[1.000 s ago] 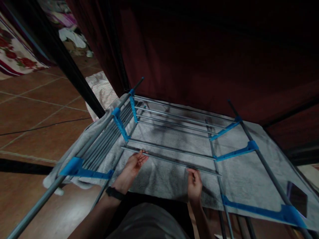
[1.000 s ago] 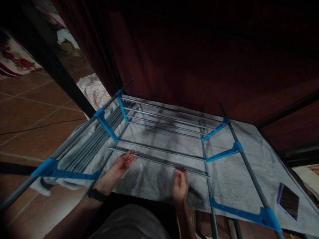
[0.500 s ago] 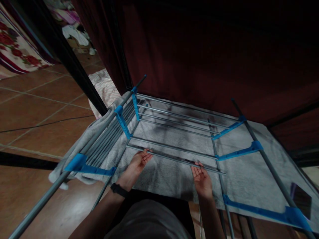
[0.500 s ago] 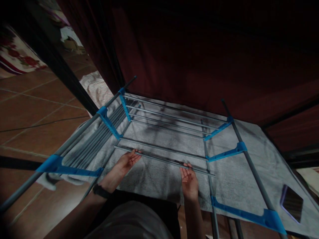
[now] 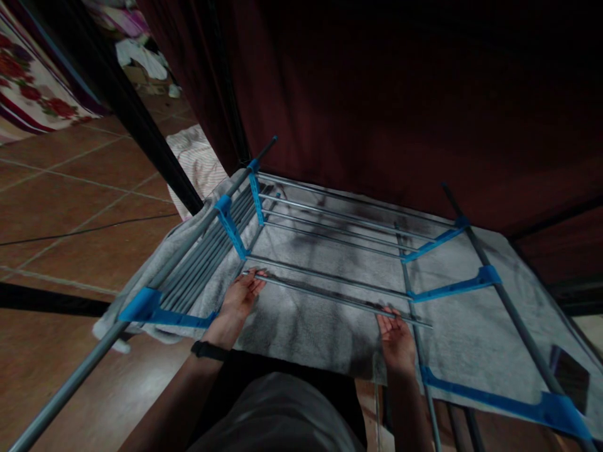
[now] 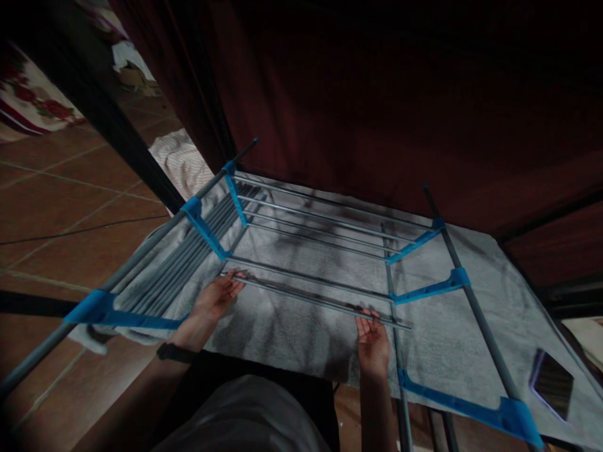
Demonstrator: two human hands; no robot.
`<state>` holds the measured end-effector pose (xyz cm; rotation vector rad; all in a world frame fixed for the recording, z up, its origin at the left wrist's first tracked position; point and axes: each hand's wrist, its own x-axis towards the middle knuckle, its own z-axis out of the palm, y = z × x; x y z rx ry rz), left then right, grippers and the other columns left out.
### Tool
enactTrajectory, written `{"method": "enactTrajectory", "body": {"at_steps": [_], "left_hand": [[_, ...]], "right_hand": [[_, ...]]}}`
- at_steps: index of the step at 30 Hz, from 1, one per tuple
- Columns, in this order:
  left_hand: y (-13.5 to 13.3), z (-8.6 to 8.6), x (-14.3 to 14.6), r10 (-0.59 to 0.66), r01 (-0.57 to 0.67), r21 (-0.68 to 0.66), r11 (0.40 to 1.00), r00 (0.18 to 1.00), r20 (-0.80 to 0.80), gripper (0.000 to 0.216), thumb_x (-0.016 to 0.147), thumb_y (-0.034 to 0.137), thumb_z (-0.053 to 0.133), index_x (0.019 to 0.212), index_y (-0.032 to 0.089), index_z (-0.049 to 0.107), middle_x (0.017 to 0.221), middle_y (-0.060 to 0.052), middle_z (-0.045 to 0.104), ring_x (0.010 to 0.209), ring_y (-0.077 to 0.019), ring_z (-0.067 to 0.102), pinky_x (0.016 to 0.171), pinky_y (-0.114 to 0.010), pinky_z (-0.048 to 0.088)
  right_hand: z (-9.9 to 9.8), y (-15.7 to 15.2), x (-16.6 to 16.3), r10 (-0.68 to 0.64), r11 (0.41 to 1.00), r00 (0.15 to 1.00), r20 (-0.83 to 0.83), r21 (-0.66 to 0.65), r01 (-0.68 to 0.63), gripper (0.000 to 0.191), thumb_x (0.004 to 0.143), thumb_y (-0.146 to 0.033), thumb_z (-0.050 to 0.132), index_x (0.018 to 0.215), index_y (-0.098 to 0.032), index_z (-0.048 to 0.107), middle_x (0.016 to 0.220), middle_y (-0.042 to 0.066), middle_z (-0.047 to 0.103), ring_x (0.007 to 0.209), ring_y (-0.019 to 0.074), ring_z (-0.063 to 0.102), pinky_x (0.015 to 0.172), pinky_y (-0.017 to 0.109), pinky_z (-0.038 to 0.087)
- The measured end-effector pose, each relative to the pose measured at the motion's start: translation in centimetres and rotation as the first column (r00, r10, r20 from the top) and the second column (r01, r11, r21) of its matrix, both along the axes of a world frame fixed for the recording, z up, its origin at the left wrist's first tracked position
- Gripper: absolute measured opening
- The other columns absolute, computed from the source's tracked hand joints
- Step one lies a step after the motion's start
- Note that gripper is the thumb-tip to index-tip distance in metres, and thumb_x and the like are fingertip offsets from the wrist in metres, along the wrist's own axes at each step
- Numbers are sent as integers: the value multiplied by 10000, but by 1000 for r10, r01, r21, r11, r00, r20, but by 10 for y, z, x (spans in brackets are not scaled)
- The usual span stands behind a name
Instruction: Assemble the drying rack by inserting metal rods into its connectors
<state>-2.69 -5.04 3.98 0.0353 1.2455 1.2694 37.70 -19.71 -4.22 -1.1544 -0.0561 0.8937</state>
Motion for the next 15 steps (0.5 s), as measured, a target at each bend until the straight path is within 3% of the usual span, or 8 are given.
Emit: {"method": "enactTrajectory", "body": {"at_steps": [7, 15], "left_hand": [[4, 3, -5, 20, -21, -13, 1000, 997, -74, 225, 957, -6, 516, 943, 148, 679, 818, -44, 751, 713, -127, 739, 721, -222, 631], [1, -13, -13, -4, 30, 70, 997, 938, -348, 126, 913, 78, 674, 866, 194, 692, 802, 12, 742, 766, -119, 690, 742, -204, 596]], "right_hand": [[-1, 2, 13, -65, 997, 997, 36, -27, 66, 142, 805, -236, 722, 944, -260, 736, 935, -7, 812, 996, 184, 790, 1101, 406, 594], [13, 2, 7, -104, 994, 994, 43, -28, 105, 160, 782, -239, 756, 938, -257, 727, 976, 2, 813, 1061, 200, 781, 1124, 428, 575]]}}
